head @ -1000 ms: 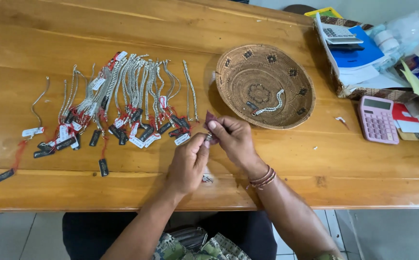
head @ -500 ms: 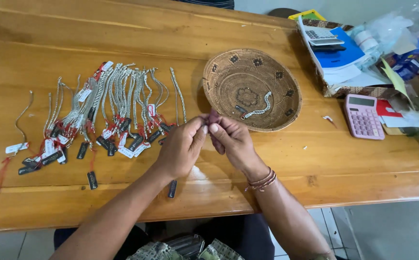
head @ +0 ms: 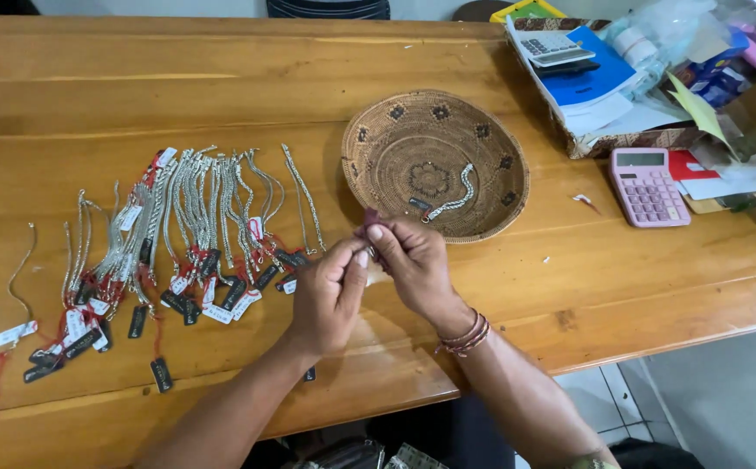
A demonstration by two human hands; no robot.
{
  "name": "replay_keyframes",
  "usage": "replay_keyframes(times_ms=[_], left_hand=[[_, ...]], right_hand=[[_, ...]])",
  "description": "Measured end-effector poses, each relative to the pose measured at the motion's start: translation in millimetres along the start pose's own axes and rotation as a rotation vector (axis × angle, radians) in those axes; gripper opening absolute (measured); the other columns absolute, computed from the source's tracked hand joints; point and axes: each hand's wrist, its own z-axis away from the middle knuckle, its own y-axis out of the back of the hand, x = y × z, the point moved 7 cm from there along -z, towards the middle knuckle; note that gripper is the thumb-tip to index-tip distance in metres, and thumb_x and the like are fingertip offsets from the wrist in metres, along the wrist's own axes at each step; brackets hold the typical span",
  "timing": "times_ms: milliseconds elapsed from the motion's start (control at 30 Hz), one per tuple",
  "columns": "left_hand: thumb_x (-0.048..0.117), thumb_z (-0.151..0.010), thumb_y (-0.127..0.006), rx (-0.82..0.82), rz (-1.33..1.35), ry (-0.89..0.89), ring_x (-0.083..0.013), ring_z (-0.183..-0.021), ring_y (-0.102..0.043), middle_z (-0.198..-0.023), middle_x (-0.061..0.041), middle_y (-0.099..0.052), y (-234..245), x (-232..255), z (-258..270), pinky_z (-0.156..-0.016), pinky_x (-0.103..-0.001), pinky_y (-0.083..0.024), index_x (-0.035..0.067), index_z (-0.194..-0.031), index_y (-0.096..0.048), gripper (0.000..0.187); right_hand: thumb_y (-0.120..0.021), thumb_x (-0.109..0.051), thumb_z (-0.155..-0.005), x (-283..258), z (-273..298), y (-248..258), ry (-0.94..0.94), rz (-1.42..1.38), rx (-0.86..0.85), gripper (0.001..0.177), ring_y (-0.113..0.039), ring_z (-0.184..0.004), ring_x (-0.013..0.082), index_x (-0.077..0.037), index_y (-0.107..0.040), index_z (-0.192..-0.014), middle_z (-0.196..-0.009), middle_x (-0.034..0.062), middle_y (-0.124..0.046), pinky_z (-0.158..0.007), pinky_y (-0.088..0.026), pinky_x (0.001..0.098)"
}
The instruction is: Cleaning and polishing silver chains using a small polishing cloth at a workshop table.
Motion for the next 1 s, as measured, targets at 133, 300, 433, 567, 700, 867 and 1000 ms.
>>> replay_keyframes(times_ms=[133, 300, 433, 567, 700, 867, 1000], left_hand=[[0.015, -0.103, -0.051, 0.01, 0.049, 0.018, -0.016, -0.067, -0.067, -0.072, -0.019, -0.072, -5.8, -6.5, 6.8, -0.06, -0.037, -0.057, 0.002, -0.11, -0.073, 0.027], [0.011, -0.106, -0.043, 0.095, 0.29, 0.08, -0.0119, -0.05, -0.051, -0.051, -0.007, -0.055, -10.9, -15.6, 0.7, -0.049, -0.027, -0.046, -0.003, -0.099, -0.069, 0.03], [0.009, -0.106, -0.043, 0.045, 0.283, 0.051, -0.012, -0.045, -0.05, -0.049, -0.006, -0.052, -7.8, 11.1, -17.9, -0.047, -0.027, -0.047, -0.006, -0.105, -0.07, 0.031], [0.011, -0.108, -0.042, 0.015, 0.267, -0.061, -0.0168, -0.053, -0.057, -0.057, -0.011, -0.059, -6.6, 41.7, -41.7, -0.054, -0.031, -0.051, -0.008, -0.115, -0.067, 0.032], [0.012, -0.109, -0.041, 0.032, 0.241, -0.116, -0.0208, -0.061, -0.061, -0.064, -0.013, -0.064, -6.6, 45.6, -39.3, -0.061, -0.034, -0.052, -0.007, -0.134, -0.062, 0.038], [0.011, -0.109, -0.041, 0.08, 0.2, -0.098, -0.0172, -0.065, -0.06, -0.066, -0.011, -0.061, -9.2, 18.8, -25.3, -0.063, -0.033, -0.054, -0.003, -0.152, -0.045, 0.046], [0.021, -0.103, -0.049, 0.0, 0.009, 0.058, -0.0405, -0.065, -0.07, -0.073, -0.025, -0.068, -8.0, 23.9, -22.3, -0.061, -0.051, -0.055, 0.0, -0.135, -0.056, 0.038]], right_hand=[[-0.06, -0.014, -0.105, 14.4, 7.1, 9.7, -0.017, -0.045, 0.105, 0.024, -0.048, -0.046, 0.0056, 0.001, -0.071, -0.089, -0.054, 0.0031, -0.054, -0.043, -0.04, 0.0174], [-0.062, -0.004, -0.099, -24.4, 10.4, -16.7, 0.112, -0.091, -0.086, 0.014, -0.063, -0.049, 0.0142, 0.004, -0.073, -0.094, -0.057, 0.0075, -0.06, -0.051, -0.052, 0.0242], [-0.062, -0.005, -0.102, -44.3, -1.0, -0.2, 0.197, 0.105, 0.028, 0.016, -0.053, -0.05, 0.0129, 0.005, -0.072, -0.093, -0.057, 0.0107, -0.06, -0.05, -0.046, 0.0252], [-0.06, -0.008, -0.104, -62.1, -16.7, 3.7, 0.217, 0.016, 0.009, 0.016, -0.064, -0.058, 0.0162, 0.002, -0.068, -0.113, -0.075, 0.0143, -0.068, -0.06, -0.056, 0.0289], [-0.056, 0.002, -0.103, -56.7, -27.7, 5.0, 0.216, -0.194, -0.119, 0.036, -0.069, -0.054, 0.0194, 0.003, -0.059, -0.139, -0.09, 0.0213, -0.071, -0.055, -0.062, 0.0323], [-0.071, 0.004, -0.092, -15.3, -25.2, 17.7, 0.057, -0.131, -0.013, 0.035, -0.072, -0.061, 0.0204, 0.006, -0.065, -0.126, -0.08, 0.018, -0.074, -0.058, -0.064, 0.0311], [-0.073, -0.006, -0.094, -41.1, -13.3, 21.3, 0.184, 0.168, 0.031, 0.01, -0.059, -0.068, 0.0122, 0.001, -0.071, -0.101, -0.073, 0.0085, -0.065, -0.063, -0.055, 0.029]])
